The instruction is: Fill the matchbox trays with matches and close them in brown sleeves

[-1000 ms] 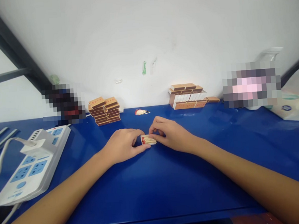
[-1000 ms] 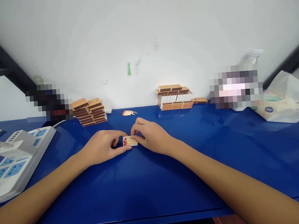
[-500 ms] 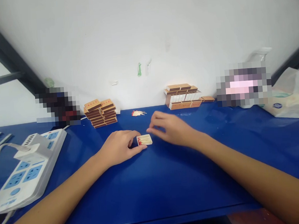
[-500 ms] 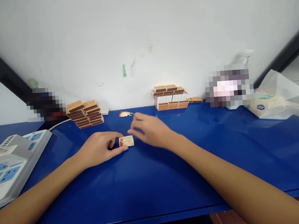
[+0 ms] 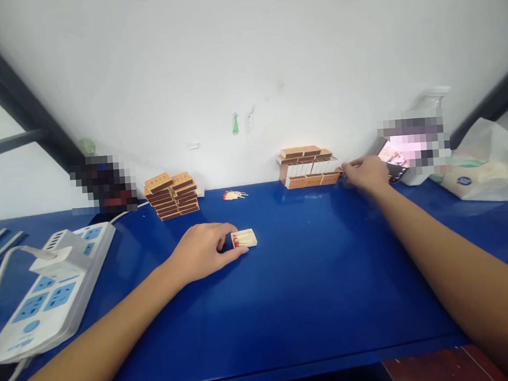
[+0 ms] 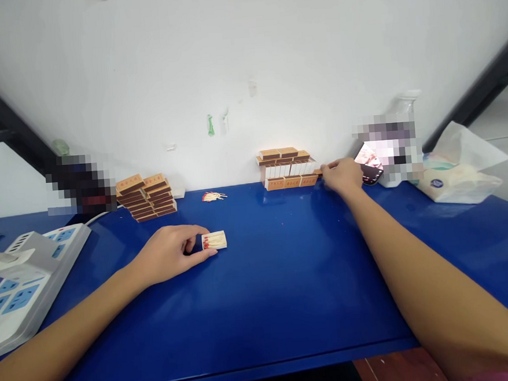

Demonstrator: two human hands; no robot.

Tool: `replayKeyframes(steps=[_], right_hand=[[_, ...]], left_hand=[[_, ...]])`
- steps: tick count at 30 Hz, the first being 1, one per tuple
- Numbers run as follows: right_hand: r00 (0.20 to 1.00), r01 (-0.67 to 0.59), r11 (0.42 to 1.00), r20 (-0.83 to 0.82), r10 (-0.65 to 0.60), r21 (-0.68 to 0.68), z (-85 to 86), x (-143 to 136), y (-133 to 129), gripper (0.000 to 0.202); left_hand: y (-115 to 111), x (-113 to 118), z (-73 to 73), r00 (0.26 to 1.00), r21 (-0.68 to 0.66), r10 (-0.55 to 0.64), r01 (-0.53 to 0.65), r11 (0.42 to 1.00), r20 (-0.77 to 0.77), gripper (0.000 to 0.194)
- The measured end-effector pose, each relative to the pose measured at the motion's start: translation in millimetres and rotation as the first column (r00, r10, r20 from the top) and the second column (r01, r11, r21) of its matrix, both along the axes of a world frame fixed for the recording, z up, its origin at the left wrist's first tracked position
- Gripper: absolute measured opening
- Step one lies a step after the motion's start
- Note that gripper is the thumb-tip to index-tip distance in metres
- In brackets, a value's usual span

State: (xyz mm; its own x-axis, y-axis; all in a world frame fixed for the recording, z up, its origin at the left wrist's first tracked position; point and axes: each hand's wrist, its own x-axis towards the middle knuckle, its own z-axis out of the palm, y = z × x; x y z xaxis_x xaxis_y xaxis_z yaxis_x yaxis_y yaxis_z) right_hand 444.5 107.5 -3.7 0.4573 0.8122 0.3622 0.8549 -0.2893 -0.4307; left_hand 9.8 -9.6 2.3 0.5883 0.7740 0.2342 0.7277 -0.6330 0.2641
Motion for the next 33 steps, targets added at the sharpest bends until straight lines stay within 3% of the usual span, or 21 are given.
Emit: replayKeyframes(steps=[4,13,18,21,23,25,26,27,28,30,33], right_hand=[[0.993,0.055,0.992,-0.098,-0.066,-0.111,-6.8,-3.1,6.5,0.033],[0.961,0.079,0.987,-0.254,-0.113,-0.142,-6.5,-8.3,4.7,0.029],[0.961,0.146,0.989,-0.236,-0.145,-0.014,10.5,-9.9,-2.3,0.026],[0.987,0.151,0.963,-0.088,-0.134,0.225,35.4,-19.5,-14.2,0.018],[0.998,0.042,0.875,0.028,-0.064,0.482,51.0,-37.8,-27.5,0.015],[0.994,-0.056,0.816,-0.047,0.102,0.576,59.0,-66.6,-43.8,0.016],[0.955,-0.096,0.844,-0.19,0.227,0.528,59.1,-83.8,-52.3,0.019],[0.872,-0.184,0.89,-0.349,0.344,0.416,56.6,-101.5,-60.5,0.024],[0.776,-0.308,0.9,-0.466,0.425,0.309,52.0,-118.9,-68.0,0.028],[0.644,-0.544,0.81,-0.51,0.57,0.218,39.0,-148.5,-80.5,0.034],[0.517,-0.736,0.659,-0.497,0.697,0.157,21.7,-173.4,-91.5,0.042]], left_hand=[[1.0,-0.7,-1.3,1.0,0.002,0.01,-0.01,1.0,-0.004,0.036],[-0.2,0.0,-1.2,1.0,0.003,-0.001,0.001,1.0,0.0,0.036],[0.8,-0.6,-1.6,1.0,0.01,0.001,-0.001,1.0,0.007,0.036],[0.5,-0.1,-2.0,0.999,0.048,0.023,-0.025,0.999,0.04,0.037],[-0.1,0.3,-2.3,0.996,0.082,0.05,-0.056,0.995,0.075,0.037],[-0.5,0.3,-2.9,0.991,0.127,0.084,-0.097,0.987,0.107,0.037],[-0.5,0.2,-3.3,0.987,0.152,0.103,-0.12,0.981,0.12,0.038],[-0.4,0.0,-3.7,0.983,0.174,0.122,-0.144,0.974,0.135,0.039],[-0.1,-0.2,-4.1,0.979,0.191,0.14,-0.167,0.967,0.15,0.04],[0.5,-0.9,-4.7,0.97,0.199,0.167,-0.202,0.959,0.179,0.043],[1.5,-2.0,-5.4,0.963,0.174,0.183,-0.219,0.96,0.198,0.044]])
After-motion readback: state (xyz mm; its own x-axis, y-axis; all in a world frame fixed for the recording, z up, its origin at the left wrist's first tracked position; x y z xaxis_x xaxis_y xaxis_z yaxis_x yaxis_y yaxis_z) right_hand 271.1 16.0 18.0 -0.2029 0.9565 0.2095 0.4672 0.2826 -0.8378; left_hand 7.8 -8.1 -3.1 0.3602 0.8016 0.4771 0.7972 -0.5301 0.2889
